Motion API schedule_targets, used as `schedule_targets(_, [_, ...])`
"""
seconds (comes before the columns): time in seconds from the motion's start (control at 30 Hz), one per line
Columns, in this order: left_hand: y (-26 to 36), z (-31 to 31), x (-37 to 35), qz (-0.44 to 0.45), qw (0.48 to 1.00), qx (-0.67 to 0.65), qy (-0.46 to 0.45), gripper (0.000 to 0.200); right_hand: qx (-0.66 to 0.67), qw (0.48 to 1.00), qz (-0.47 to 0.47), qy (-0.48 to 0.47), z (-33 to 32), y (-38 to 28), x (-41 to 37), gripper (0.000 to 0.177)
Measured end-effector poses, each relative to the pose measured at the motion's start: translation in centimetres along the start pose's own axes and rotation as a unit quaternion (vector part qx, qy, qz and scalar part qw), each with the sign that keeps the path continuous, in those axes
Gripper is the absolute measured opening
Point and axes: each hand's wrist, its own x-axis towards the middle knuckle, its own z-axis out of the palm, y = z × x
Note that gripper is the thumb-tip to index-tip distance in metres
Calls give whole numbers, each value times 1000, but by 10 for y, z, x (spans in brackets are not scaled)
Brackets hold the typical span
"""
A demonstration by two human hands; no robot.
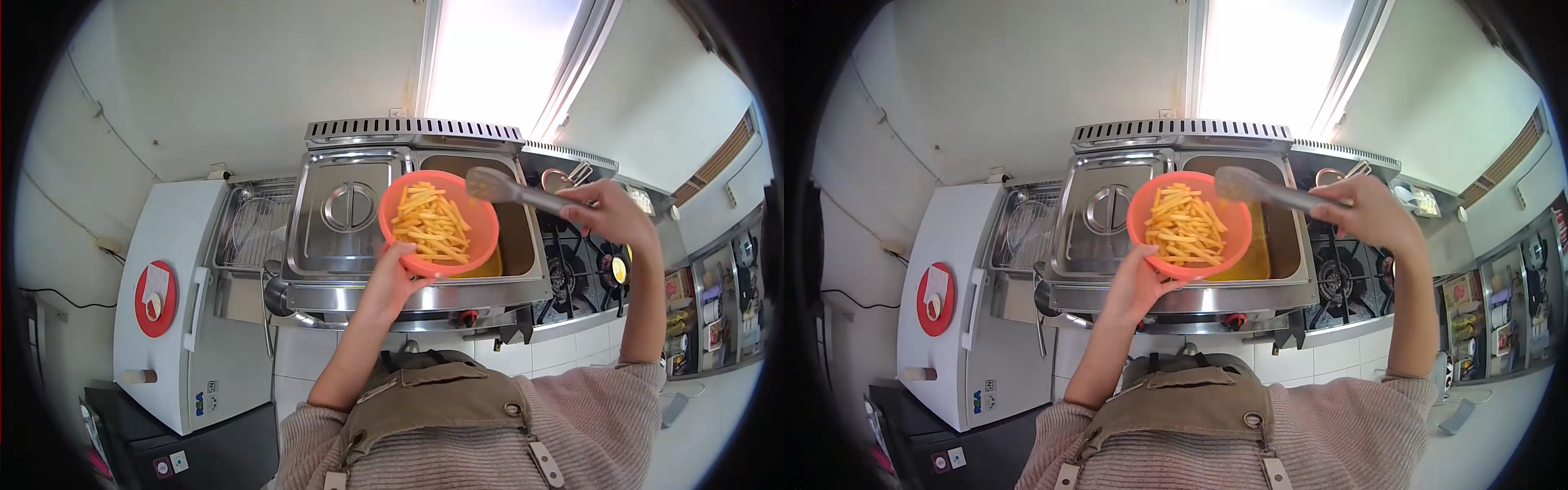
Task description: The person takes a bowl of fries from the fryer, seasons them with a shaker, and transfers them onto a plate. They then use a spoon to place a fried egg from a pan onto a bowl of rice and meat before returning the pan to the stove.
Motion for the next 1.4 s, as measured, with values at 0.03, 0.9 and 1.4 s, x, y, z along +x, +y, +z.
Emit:
schedule_targets(0.03, [-1, 0, 2, -5, 1000, 1, -11, 57, -21, 1000, 14, 2, 4, -3, -3, 32])
schedule_targets(0.9, [168, -229, -315, 413, 854, -78, 307, 64, -248, 943, -12, 220, 183, -135, 5, 41])
schedule_targets(1.4, [212, -350, -478, 408, 817, -94, 396, 70, -249, 962, 13, -115, 566, -288, 276, 32])
